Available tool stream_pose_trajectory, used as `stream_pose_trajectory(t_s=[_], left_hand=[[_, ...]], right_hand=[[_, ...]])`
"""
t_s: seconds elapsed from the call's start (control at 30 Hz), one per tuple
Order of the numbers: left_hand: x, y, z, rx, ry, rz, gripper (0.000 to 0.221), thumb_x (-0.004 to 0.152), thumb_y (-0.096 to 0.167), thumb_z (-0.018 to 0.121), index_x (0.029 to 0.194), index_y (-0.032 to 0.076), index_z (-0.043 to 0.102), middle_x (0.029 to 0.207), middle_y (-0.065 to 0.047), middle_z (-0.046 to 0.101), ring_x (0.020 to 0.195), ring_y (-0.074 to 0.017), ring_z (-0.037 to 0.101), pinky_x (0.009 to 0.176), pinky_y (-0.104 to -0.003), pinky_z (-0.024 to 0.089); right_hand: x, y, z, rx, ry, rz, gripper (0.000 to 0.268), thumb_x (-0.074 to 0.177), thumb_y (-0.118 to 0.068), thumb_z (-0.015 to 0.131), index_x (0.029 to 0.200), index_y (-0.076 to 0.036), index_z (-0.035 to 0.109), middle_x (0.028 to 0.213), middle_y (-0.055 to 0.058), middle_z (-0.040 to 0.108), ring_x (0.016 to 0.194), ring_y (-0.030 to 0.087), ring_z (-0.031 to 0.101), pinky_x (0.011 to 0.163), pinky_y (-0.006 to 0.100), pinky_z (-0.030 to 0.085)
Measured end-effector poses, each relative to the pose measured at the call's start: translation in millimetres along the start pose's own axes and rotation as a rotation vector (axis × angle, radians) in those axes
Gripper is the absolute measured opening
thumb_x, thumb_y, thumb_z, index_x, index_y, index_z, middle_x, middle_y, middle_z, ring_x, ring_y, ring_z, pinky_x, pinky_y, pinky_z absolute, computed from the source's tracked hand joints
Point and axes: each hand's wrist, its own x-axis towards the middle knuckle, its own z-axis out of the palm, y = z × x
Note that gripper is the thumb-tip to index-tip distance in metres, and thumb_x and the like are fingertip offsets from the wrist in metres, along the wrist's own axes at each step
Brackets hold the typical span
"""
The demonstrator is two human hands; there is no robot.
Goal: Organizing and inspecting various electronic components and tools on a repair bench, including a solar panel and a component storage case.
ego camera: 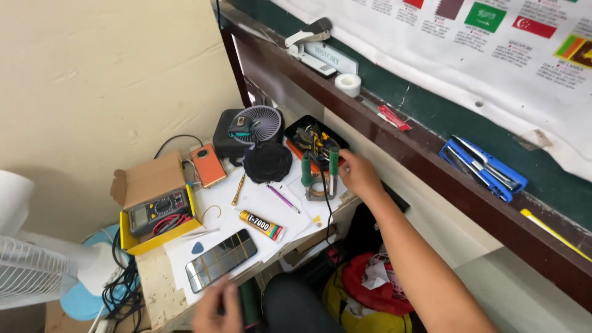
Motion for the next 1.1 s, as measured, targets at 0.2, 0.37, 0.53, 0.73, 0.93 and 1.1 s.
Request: stream_pose_trajectory(t_s=[0.2, 0.37, 0.53, 0.73, 0.93, 1.1], left_hand=[[-42, 16, 32, -0.08, -0.157, -0.016, 0.018, 0.095, 0.015, 0.081, 0.105, 0.017, 0.096, 0.084, 0.004, 0.088, 0.066, -0.0088, 0.073, 0.069, -0.023, 0.06], [-52, 19, 41, -0.082, -0.24, -0.072, 0.015, 0.09, 0.018, 0.084, 0.095, 0.018, 0.099, 0.069, 0.006, 0.078, 0.053, -0.0059, 0.059, 0.054, -0.022, 0.046], [-53, 14, 39, 0.026, -0.364, -0.225, 0.018, 0.092, 0.026, 0.086, 0.098, 0.021, 0.102, 0.07, 0.006, 0.079, 0.059, -0.0075, 0.066, 0.06, -0.025, 0.051], [-63, 9, 41, 0.052, -0.42, -0.266, 0.02, 0.095, 0.031, 0.087, 0.099, 0.021, 0.103, 0.072, 0.005, 0.081, 0.061, -0.0083, 0.068, 0.061, -0.027, 0.052], [-71, 19, 50, -0.021, -0.534, -0.244, 0.022, 0.095, 0.03, 0.085, 0.1, 0.019, 0.103, 0.079, 0.004, 0.085, 0.069, -0.0093, 0.074, 0.07, -0.027, 0.059], [-82, 31, 53, -0.156, -0.559, -0.136, 0.021, 0.096, 0.025, 0.082, 0.1, 0.016, 0.102, 0.078, 0.004, 0.083, 0.068, -0.0099, 0.073, 0.067, -0.026, 0.057]], right_hand=[[8, -20, -13, -0.014, -0.093, -0.075, 0.01, 0.105, -0.016, 0.077, 0.114, -0.018, 0.073, 0.104, 0.008, 0.084, 0.094, 0.033, 0.08, 0.071, 0.049, 0.057], [14, -20, -11, -0.122, -0.118, -0.065, 0.027, 0.106, -0.012, 0.08, 0.127, -0.013, 0.064, 0.107, 0.017, 0.083, 0.098, 0.042, 0.082, 0.071, 0.056, 0.061], [10, -7, -3, 0.006, -0.06, -0.061, 0.032, 0.104, -0.01, 0.084, 0.131, -0.012, 0.067, 0.11, 0.015, 0.084, 0.094, 0.035, 0.081, 0.074, 0.051, 0.064], [-13, 32, -2, 0.058, 0.098, -0.12, 0.037, 0.1, -0.027, 0.092, 0.126, -0.013, 0.07, 0.104, 0.011, 0.085, 0.093, 0.03, 0.082, 0.079, 0.048, 0.063], [-64, 53, -25, 0.074, 0.156, -0.105, 0.037, 0.098, -0.027, 0.093, 0.125, -0.014, 0.072, 0.105, 0.009, 0.086, 0.093, 0.027, 0.083, 0.079, 0.045, 0.066], [-140, 64, -48, 0.006, 0.249, -0.147, 0.037, 0.096, -0.033, 0.094, 0.122, -0.016, 0.072, 0.104, 0.007, 0.086, 0.094, 0.027, 0.082, 0.075, 0.046, 0.064]])
